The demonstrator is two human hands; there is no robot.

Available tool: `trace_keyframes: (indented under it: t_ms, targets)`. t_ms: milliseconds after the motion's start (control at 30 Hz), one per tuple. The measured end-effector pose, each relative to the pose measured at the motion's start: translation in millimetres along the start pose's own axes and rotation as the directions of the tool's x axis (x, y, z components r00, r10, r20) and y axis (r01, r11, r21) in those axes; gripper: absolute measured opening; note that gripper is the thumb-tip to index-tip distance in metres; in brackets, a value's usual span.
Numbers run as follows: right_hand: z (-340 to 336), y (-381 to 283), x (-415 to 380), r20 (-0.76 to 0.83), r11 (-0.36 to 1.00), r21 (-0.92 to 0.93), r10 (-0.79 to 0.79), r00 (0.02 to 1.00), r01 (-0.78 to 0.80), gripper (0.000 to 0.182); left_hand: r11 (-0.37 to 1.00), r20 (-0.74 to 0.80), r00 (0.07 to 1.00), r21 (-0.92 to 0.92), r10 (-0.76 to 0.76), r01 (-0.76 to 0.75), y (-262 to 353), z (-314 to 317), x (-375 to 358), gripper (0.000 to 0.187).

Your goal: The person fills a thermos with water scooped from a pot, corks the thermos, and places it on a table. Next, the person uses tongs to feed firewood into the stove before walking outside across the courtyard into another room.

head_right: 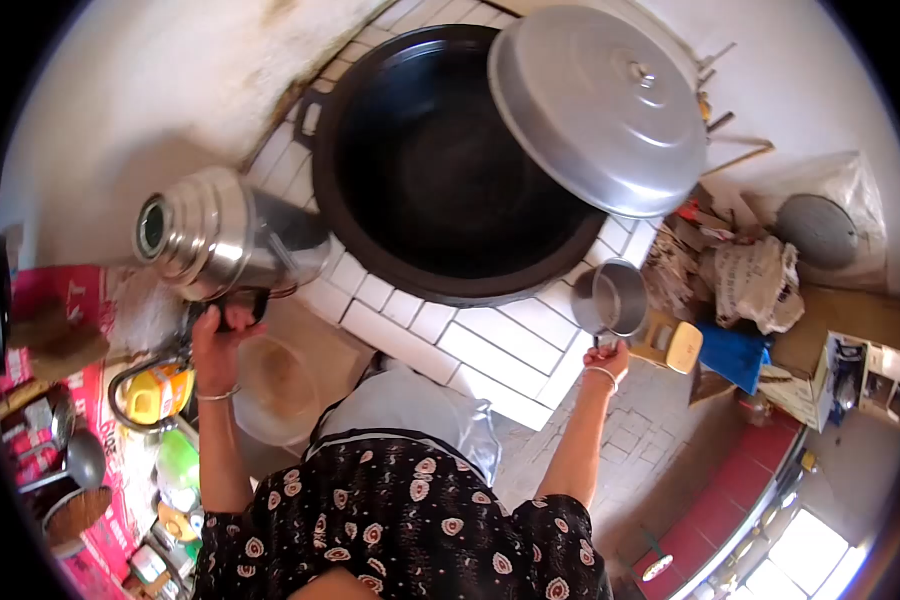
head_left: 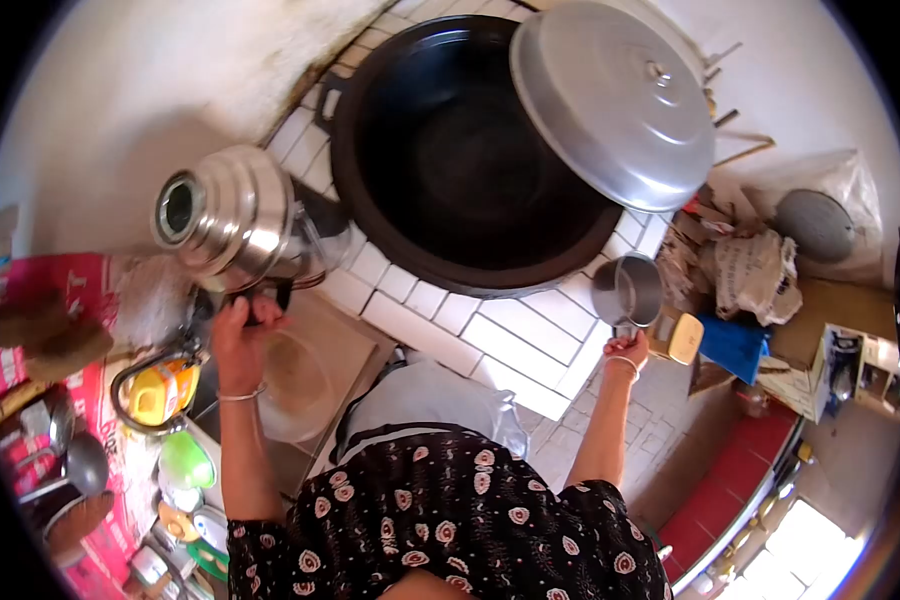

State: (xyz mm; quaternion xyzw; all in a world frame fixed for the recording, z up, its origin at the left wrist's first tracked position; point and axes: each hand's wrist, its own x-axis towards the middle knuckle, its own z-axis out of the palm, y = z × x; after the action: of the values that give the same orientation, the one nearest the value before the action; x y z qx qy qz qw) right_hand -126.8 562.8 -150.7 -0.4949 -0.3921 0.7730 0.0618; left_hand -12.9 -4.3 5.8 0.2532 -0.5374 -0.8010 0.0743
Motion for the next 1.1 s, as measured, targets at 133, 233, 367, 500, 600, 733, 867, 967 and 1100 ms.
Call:
trace_keyframes:
  t_ms: [133, 233, 367, 500, 600, 733, 867, 967, 1100]
  targets:
    - [-4, 23, 2, 0.112, 0.998, 0.064, 0.022, 0.993, -0.03, 0.025, 0.999, 0.054, 0.998, 0.001, -0.04, 0.04, 6, 2, 0, 0.032]
    - [1, 40, -7, 0.014, 0.999, -0.024, 0.031, 0.999, -0.03, 0.019, 0.998, 0.09, 0.995, -0.033, -0.046, 0.049, 2, -3, 5, 0.035]
    - [-6, 52, -11, 0.014, 0.964, -0.261, -0.047, 0.999, 0.049, 0.023, 1.0, 0.071, 0.997, 0.003, -0.02, 0.02, 1, -1, 6, 0.039]
    - [-57, 54, 6, 0.052, 0.902, -0.385, -0.187, 0.981, 0.193, 0.031, 0.982, 0.101, 0.993, 0.173, 0.06, -0.077, 2, 1, -1, 0.039]
    - [-46, 66, -12, -0.093, 0.872, -0.483, -0.142, 0.986, 0.08, 0.029, 0.961, 0.058, 0.996, 0.263, 0.072, -0.085, -2, 0, -5, 0.045]
    - [15, 97, -99, 0.04, 0.607, -0.794, 0.093, 0.995, -0.025, 0.02, 0.999, 0.025, 0.999, 0.037, -0.039, 0.038, -4, 2, -6, 0.047]
    - [93, 142, -178, 0.547, 0.47, -0.799, 0.308, 0.779, 0.375, 0.02, 0.993, -0.105, 0.994, 0.112, -0.009, 0.02, -2, 5, -13, 0.043]
    - [149, 172, -238, 0.773, 0.534, -0.634, 0.435, 0.461, 0.559, 0.02, 0.969, -0.206, 0.96, 0.195, 0.188, -0.148, -13, 9, -13, 0.048]
    - [197, 203, -285, 0.82, 0.582, -0.544, 0.52, 0.238, 0.604, 0.025, 0.904, -0.32, 0.895, 0.391, 0.31, -0.173, -12, 16, -19, 0.051]
